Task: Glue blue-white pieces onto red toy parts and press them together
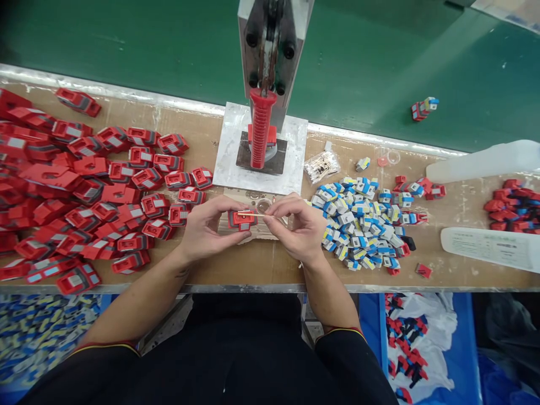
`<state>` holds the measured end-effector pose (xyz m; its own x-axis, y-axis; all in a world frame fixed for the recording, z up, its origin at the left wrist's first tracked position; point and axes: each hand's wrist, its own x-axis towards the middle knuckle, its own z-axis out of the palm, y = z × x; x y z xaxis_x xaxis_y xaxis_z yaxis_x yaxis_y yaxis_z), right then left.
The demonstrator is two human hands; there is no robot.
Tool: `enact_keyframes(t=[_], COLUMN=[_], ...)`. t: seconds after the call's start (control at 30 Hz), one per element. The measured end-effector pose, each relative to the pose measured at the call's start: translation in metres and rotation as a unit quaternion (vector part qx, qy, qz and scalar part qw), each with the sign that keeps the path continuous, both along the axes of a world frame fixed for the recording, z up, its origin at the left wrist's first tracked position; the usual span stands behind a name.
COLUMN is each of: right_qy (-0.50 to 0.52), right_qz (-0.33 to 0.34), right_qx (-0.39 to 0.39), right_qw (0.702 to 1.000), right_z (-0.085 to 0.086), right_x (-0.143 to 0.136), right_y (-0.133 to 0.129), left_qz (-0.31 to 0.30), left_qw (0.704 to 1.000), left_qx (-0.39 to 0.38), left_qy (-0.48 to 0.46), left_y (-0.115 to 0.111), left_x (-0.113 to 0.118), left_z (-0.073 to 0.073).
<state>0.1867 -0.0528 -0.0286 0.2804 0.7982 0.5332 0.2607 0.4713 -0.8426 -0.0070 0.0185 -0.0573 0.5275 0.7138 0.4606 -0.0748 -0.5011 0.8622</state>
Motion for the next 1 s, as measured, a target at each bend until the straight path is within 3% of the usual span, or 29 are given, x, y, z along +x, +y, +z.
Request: enact_keyframes(t=[0.27,0.53,0.8,1.0], right_qy=[-0.066,-0.030,-0.234,-0.216], right_qz=[-0.060,-0.042,-0.010,0.014], right_qx=[-0.026,-0.011,-0.121,-0.144], right_qw=[0.996,0.999,0.965,0.966], right_z=[0.006,0.009,-0.010,-0.005], right_x=[0.009,0.022,0.023,0.023], right_y=[-0.003,-0.004,0.008,0.006], left_qz=[0.016,0.017,0.061,0.062], left_qw=[1.000,0.999,0.997,0.997], left_qx=[0.015,0.040,0.029,0.025], left_qy=[0.023,0.026,0.045,0.041], left_y=[0.002,0.004,0.010,0.011], left_x=[-0.002,-0.002,-0.006,-0.005], left_z=[0.002,0.006,0.001,-0.002])
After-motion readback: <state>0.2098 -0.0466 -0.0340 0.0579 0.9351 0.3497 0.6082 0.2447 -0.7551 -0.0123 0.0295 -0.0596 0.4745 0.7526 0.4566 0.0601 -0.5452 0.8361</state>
